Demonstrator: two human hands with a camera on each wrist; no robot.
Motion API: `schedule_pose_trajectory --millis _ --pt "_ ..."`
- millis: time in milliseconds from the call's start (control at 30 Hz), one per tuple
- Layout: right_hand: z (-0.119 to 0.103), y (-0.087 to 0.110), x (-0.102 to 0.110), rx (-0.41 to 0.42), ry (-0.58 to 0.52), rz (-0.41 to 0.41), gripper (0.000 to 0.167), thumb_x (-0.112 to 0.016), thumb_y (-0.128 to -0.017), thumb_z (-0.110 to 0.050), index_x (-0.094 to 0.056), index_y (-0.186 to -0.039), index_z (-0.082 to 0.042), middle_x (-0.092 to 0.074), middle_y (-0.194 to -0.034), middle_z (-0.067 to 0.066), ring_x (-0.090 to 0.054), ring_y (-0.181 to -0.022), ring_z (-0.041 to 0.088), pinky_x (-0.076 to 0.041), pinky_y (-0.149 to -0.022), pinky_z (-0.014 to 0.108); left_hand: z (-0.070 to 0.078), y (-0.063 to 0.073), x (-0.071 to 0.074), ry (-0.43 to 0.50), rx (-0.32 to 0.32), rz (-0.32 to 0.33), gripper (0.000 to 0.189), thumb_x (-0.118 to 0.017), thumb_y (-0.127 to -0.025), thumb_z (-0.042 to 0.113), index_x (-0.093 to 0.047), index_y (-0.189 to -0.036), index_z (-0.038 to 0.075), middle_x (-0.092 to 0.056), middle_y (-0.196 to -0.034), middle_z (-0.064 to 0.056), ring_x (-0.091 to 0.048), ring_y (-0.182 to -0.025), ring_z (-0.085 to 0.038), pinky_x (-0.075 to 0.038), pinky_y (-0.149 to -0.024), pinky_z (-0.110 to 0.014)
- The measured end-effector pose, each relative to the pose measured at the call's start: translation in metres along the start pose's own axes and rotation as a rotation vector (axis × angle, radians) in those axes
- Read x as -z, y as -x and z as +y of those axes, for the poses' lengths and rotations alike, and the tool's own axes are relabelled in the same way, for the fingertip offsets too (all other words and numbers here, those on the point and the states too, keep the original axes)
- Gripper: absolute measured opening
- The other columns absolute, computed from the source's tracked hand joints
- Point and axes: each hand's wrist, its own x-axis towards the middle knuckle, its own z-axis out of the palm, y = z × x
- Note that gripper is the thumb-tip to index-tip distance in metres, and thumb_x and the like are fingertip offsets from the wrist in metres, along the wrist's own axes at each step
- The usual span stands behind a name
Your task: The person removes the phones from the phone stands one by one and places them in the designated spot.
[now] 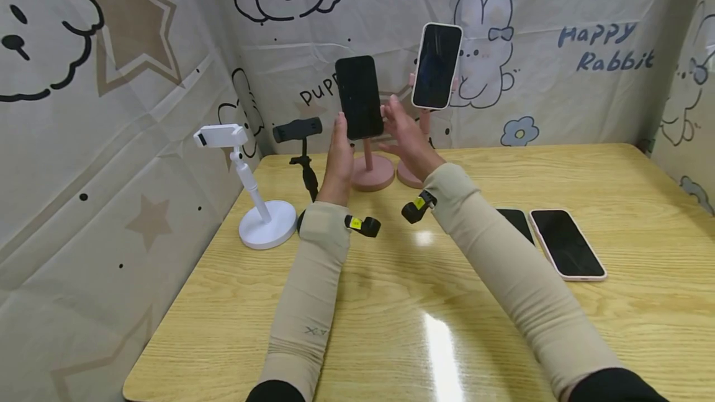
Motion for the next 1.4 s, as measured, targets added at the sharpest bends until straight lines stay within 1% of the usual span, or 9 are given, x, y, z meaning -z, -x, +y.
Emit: schedule_pose_trajectory --millis 133,267,400,533,667,867,1067,1200,1400 --pt "-0.001 0.005 0.000 0.003 -0.009 0.005 0.073 -0.026 -0.099 -0.062 -0.018 -0.155 -0.015 -0.016 -0.160 -0.001 -0.023 -0.145 0.018 -0.035 -0.108 0.047 0.006 0.006 0.003 -0.128 0.015 0.009 0.064 -0.020 -0.100 0.060 -0.012 -0.156 0.029 -0.008 -0.161 0.010 -0.010 -0.147 -0.013 -0.018 -0.117 -0.038" --pt "-0.001 0.012 0.001 0.007 -0.008 0.010 0.074 -0.027 -0.098 -0.062 -0.019 -0.154 -0.015 -0.018 -0.160 0.001 -0.025 -0.144 0.017 -0.037 -0.107 0.047 0.010 0.010 0.007 -0.284 0.012 0.013 0.064 -0.025 -0.100 0.058 -0.014 -0.155 0.028 -0.012 -0.161 0.005 -0.013 -0.147 -0.017 -0.017 -0.117 -0.045" --pt "-0.002 0.020 0.002 0.009 0.010 0.012 0.075 -0.028 -0.097 -0.064 -0.023 -0.153 -0.014 -0.021 -0.159 0.003 -0.028 -0.143 0.018 -0.040 -0.105 0.046 0.012 0.015 0.010 -0.371 0.025 0.021 0.066 -0.031 -0.100 0.056 -0.012 -0.156 0.025 -0.011 -0.161 0.002 -0.012 -0.147 -0.021 -0.017 -0.116 -0.049" --pt "-0.002 0.028 0.003 0.005 0.029 0.017 0.073 -0.030 -0.097 -0.064 -0.026 -0.152 -0.016 -0.025 -0.158 0.002 -0.030 -0.142 0.020 -0.041 -0.104 0.047 0.013 0.022 0.013 -0.417 0.017 0.019 0.069 -0.033 -0.099 0.056 -0.011 -0.156 0.024 -0.010 -0.162 0.001 -0.013 -0.147 -0.022 -0.019 -0.115 -0.049" --pt "-0.004 0.035 0.003 0.001 0.026 0.010 0.072 -0.030 -0.098 -0.062 -0.027 -0.152 -0.014 -0.026 -0.157 0.003 -0.031 -0.141 0.021 -0.041 -0.103 0.047 0.016 0.028 0.016 -0.460 -0.010 0.003 0.069 -0.034 -0.099 0.057 -0.012 -0.156 0.024 -0.015 -0.160 0.002 -0.023 -0.144 -0.019 -0.025 -0.113 -0.046" --pt "-0.010 0.048 0.007 -0.010 0.022 0.011 0.075 -0.030 -0.097 -0.063 -0.028 -0.152 -0.013 -0.027 -0.157 0.002 -0.033 -0.140 0.021 -0.042 -0.103 0.045 0.024 0.035 0.019 -0.551 -0.091 -0.034 0.066 -0.039 -0.099 0.054 -0.026 -0.153 0.019 -0.036 -0.150 -0.006 -0.040 -0.133 -0.023 -0.035 -0.108 -0.046" --pt "-0.013 0.062 0.013 0.008 0.018 0.009 0.076 -0.031 -0.097 -0.062 -0.027 -0.151 -0.009 -0.029 -0.156 0.004 -0.036 -0.139 0.022 -0.042 -0.104 0.044 0.031 0.043 0.022 -0.607 -0.172 -0.064 0.056 -0.045 -0.100 0.045 -0.039 -0.147 0.015 -0.049 -0.140 -0.005 -0.050 -0.126 -0.021 -0.041 -0.104 -0.042" --pt "-0.012 0.072 0.018 0.027 0.021 0.002 0.073 -0.031 -0.099 -0.058 -0.023 -0.153 -0.009 -0.030 -0.155 0.006 -0.036 -0.139 0.022 -0.039 -0.105 0.045 0.035 0.047 0.024 -0.626 -0.193 -0.075 0.051 -0.047 -0.100 0.041 -0.046 -0.143 0.014 -0.056 -0.134 -0.004 -0.052 -0.123 -0.019 -0.042 -0.102 -0.040" --pt "-0.011 0.086 0.024 0.040 0.090 -0.005 0.073 -0.032 -0.099 -0.059 -0.023 -0.153 -0.011 -0.030 -0.155 0.005 -0.038 -0.137 0.022 -0.039 -0.105 0.044 0.041 0.051 0.023 -0.638 -0.202 -0.102 0.045 -0.051 -0.099 0.040 -0.055 -0.137 0.016 -0.063 -0.127 -0.002 -0.056 -0.118 -0.017 -0.046 -0.098 -0.038"
